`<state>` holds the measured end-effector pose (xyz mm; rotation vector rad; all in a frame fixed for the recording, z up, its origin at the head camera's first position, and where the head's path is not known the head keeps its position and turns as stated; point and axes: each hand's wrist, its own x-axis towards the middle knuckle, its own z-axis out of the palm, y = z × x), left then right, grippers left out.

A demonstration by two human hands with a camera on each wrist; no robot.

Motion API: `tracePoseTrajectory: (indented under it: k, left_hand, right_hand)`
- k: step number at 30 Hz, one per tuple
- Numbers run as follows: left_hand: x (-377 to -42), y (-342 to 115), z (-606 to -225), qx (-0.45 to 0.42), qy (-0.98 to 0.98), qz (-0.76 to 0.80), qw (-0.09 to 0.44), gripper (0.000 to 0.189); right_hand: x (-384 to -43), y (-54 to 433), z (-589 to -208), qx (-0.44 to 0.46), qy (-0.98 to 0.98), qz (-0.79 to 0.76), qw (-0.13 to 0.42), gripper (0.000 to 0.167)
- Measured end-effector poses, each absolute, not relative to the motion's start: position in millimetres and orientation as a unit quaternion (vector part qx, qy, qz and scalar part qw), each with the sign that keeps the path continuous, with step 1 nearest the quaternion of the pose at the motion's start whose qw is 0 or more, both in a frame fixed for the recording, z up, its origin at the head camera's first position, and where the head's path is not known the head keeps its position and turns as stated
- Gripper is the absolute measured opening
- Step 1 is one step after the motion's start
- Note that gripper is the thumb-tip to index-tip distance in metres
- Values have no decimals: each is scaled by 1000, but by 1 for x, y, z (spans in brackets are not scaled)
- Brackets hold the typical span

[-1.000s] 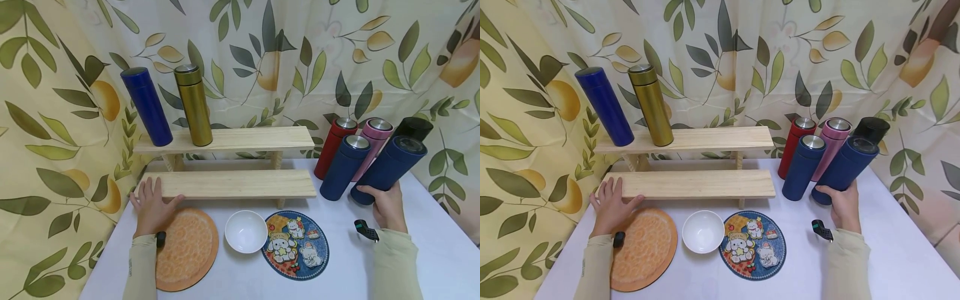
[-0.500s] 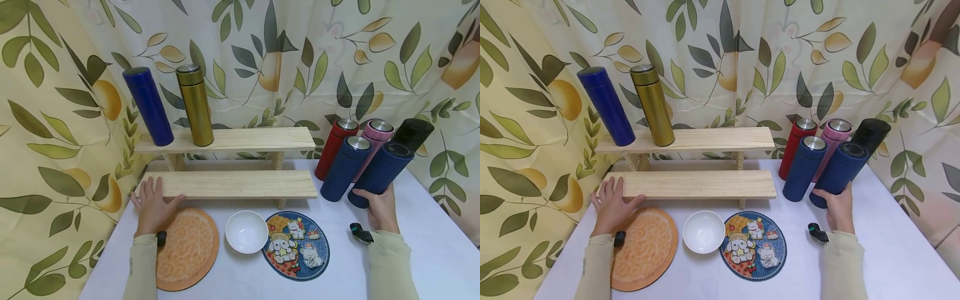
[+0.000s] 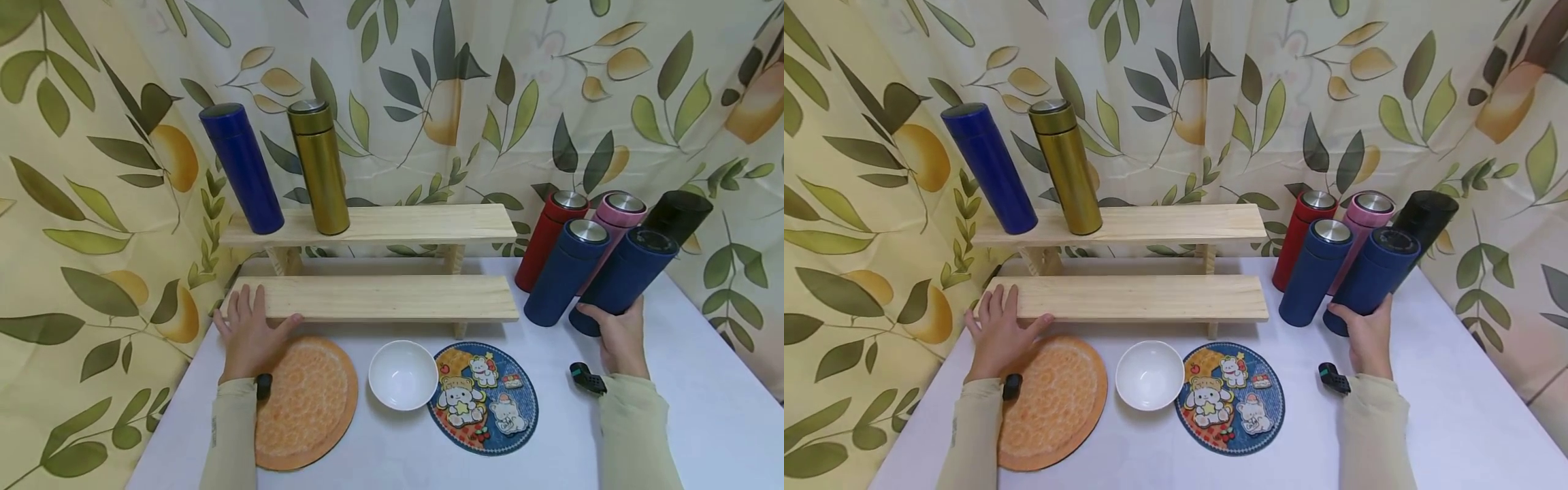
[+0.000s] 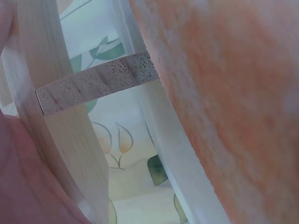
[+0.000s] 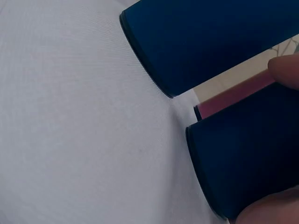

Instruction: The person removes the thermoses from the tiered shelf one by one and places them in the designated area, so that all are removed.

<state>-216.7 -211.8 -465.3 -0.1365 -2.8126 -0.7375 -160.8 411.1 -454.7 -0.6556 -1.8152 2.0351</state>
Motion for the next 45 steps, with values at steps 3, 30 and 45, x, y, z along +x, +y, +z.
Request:
tracePoseTrajectory:
  k: [3,30,45]
  left_hand:
    - [-218,-212,-466,-47,-959,-252,119,114]
    - [-217,-213,-465,-49,-957,-260,118,114]
    - [-218,-213,-466,-43,-960,-255,111,115]
  right_hand:
    - [-162,411,-453,-234,-643,710,168,105]
    - [-144,392,-391,-235,-652,676,251,95]
    - [-123,362,-335,-97,-644,640,408,86]
